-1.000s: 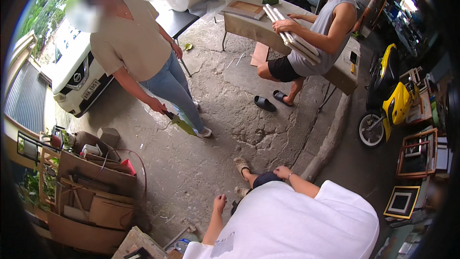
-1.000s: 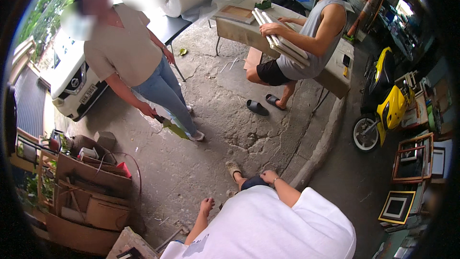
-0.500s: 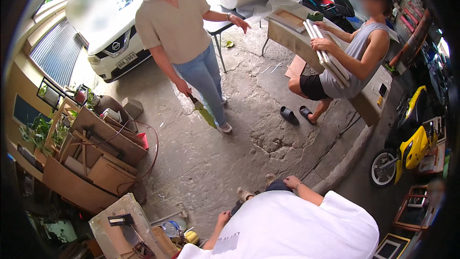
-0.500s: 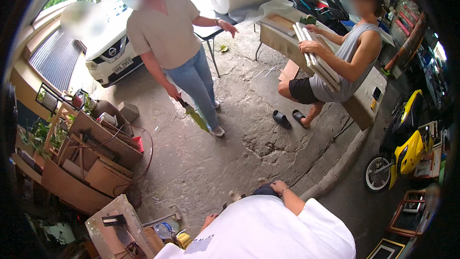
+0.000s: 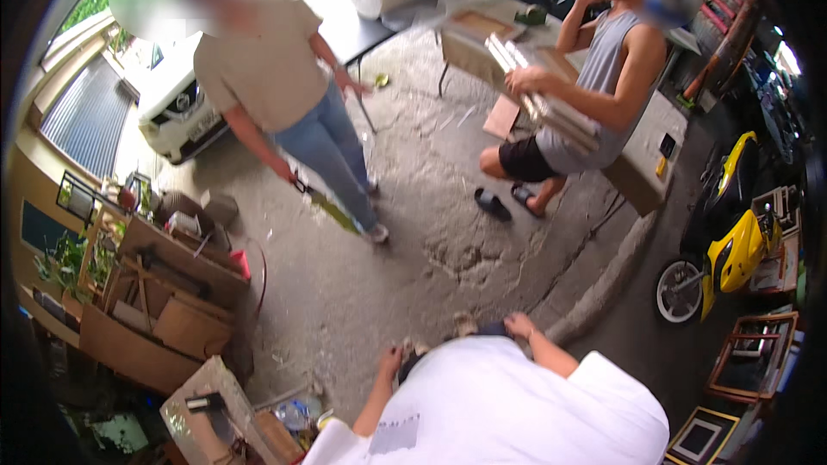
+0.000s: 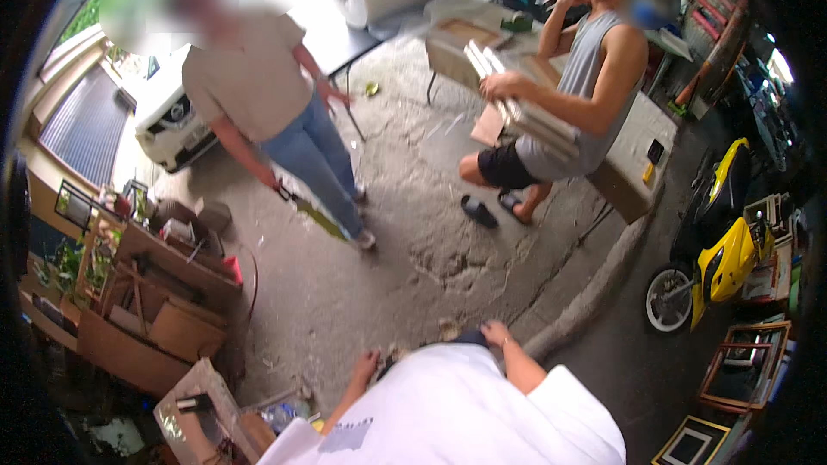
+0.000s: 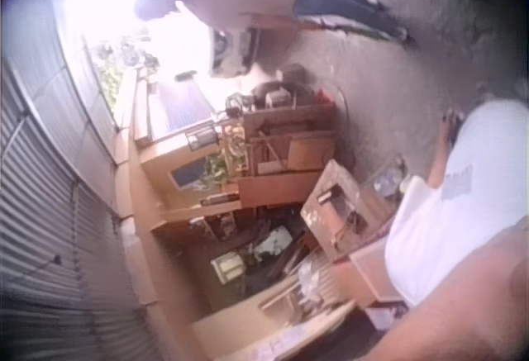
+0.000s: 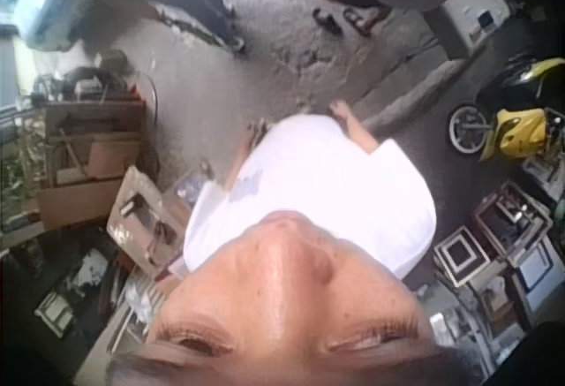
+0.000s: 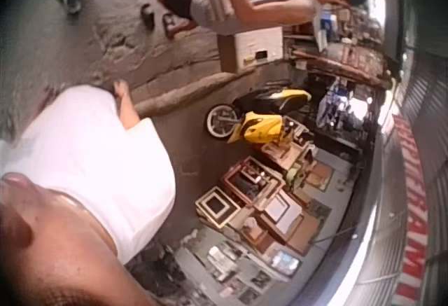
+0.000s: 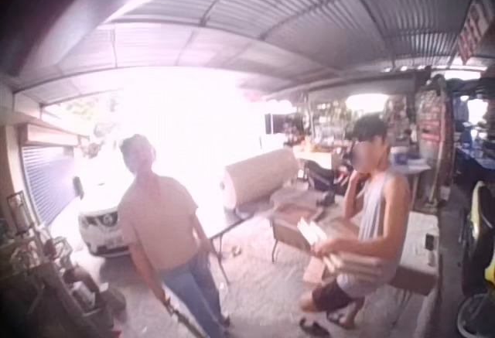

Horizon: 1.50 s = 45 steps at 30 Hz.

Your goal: The person assembles a picture frame by securing a backing board with a staple gun, then flips it to reveal a portrait. They wipe the glass with a cloth and place the frame on a table. The person then cuts a printed portrait with a utility knife and wipes it with a cloth.

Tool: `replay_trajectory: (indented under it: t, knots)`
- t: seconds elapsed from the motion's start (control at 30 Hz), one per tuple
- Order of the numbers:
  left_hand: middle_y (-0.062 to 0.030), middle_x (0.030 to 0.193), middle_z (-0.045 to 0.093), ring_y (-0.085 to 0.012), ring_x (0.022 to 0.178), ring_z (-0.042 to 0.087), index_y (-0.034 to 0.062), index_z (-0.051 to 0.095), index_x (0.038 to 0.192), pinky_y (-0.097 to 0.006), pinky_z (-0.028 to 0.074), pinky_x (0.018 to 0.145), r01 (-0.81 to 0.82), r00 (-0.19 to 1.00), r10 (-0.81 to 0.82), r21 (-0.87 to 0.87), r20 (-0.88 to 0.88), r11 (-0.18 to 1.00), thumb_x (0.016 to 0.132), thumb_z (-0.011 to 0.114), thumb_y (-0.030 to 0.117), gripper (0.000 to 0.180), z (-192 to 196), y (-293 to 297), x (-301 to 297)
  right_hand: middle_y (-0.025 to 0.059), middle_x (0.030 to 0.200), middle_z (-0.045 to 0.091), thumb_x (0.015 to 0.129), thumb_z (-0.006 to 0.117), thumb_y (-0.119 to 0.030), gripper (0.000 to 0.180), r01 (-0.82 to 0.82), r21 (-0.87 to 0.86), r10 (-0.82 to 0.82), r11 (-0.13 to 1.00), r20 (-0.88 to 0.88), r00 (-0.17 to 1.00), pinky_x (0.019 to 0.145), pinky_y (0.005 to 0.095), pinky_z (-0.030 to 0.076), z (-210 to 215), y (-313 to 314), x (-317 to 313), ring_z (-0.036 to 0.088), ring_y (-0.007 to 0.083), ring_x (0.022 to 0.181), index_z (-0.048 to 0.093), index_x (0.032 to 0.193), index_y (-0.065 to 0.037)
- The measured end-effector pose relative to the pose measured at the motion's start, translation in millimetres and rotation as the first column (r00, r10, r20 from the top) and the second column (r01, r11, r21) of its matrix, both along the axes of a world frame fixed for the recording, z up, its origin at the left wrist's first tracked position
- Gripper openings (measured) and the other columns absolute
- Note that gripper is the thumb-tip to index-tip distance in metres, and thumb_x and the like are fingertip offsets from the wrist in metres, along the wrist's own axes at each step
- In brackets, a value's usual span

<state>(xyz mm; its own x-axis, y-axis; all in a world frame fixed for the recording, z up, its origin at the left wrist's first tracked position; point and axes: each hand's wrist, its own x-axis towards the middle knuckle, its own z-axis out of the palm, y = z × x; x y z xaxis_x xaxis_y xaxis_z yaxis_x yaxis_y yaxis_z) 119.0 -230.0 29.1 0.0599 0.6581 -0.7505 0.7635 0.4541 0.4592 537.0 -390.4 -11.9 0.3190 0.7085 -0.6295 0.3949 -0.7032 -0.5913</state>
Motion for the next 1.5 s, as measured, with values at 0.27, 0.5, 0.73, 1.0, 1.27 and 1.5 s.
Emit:
replay_trajectory:
  t: [0.27,0.5,0.73,1.0,1.27,1.5]
  knots:
    - [-0.0240,0.111,0.071,-0.0326,0.102,0.069,-0.0036,0.070,0.118,-0.040,0.052,0.088,-0.040,0.995,0.035,-0.053,-0.091,0.998,0.091,0.065,0.038,0.050,0.1,-42.5,21.5,0.0093,0.079,0.073,0.095,0.059,-0.033,0.035,0.145,-0.341,-0.186,0.929,-0.092,0.978,0.054,0.0338,0.052,-18.0,-82.9,30.7,0.068,0.0185,0.058,0.073,0.108,-0.004]
    - [-0.0218,0.107,0.073,-0.0277,0.098,0.069,-0.0062,0.068,0.115,-0.039,0.053,0.085,0.028,0.998,-0.029,-0.027,-0.049,0.999,0.094,0.063,0.032,0.044,-16.2,-45.0,35.4,0.0101,0.078,0.072,0.096,0.060,-0.032,0.036,0.200,-0.184,-0.224,0.962,-0.125,0.966,0.056,0.0343,0.053,-30.7,-65.9,48.6,0.067,0.0195,0.059,0.071,0.110,-0.002]
    - [-0.0163,0.098,0.073,-0.0234,0.089,0.068,-0.0037,0.071,0.109,-0.037,0.052,0.080,-0.171,0.981,0.172,-0.023,0.093,0.985,0.096,0.062,0.033,0.040,0.4,-57.9,35.0,0.0090,0.079,0.071,0.097,0.060,-0.032,0.036,0.037,-0.115,-0.045,0.993,-0.069,0.997,0.058,0.0340,0.054,-18.8,-11.3,36.8,0.066,0.0178,0.061,0.071,0.113,-0.002]
    - [-0.0206,0.104,0.073,-0.0284,0.095,0.068,-0.0038,0.071,0.108,-0.040,0.052,0.084,-0.190,0.981,0.189,-0.018,-0.037,0.982,0.097,0.060,0.038,0.044,16.4,-111.5,-8.4,0.0105,0.086,0.074,0.096,0.059,-0.033,0.037,-0.216,-0.171,0.213,0.961,-0.033,0.976,0.068,0.0358,0.056,-11.8,20.5,21.1,0.070,0.0208,0.069,0.071,0.117,-0.005]
    - [-0.0273,0.120,0.066,-0.0429,0.118,0.060,-0.0002,0.069,0.118,-0.048,0.045,0.101,-0.185,0.978,0.178,-0.058,-0.112,0.981,0.101,0.045,0.049,0.058,-49.7,-176.3,-53.0,0.0144,0.091,0.074,0.095,0.059,-0.032,0.038,-0.343,-0.146,0.350,0.928,0.028,0.936,0.072,0.0366,0.056,2.0,44.6,33.9,0.071,0.0221,0.077,0.072,0.115,-0.002]
    - [-0.0235,0.109,0.071,-0.0349,0.101,0.069,-0.0022,0.070,0.107,-0.044,0.052,0.087,-0.416,0.897,0.439,0.244,-0.048,0.876,0.091,0.064,0.047,0.052,-31.4,-171.9,-77.7,0.0088,0.079,0.067,0.099,0.059,-0.026,0.032,-0.241,-0.135,0.183,0.961,-0.342,0.922,0.056,0.0337,0.052,3.0,65.6,-7.1,0.063,0.0174,0.062,0.067,0.114,0.000]
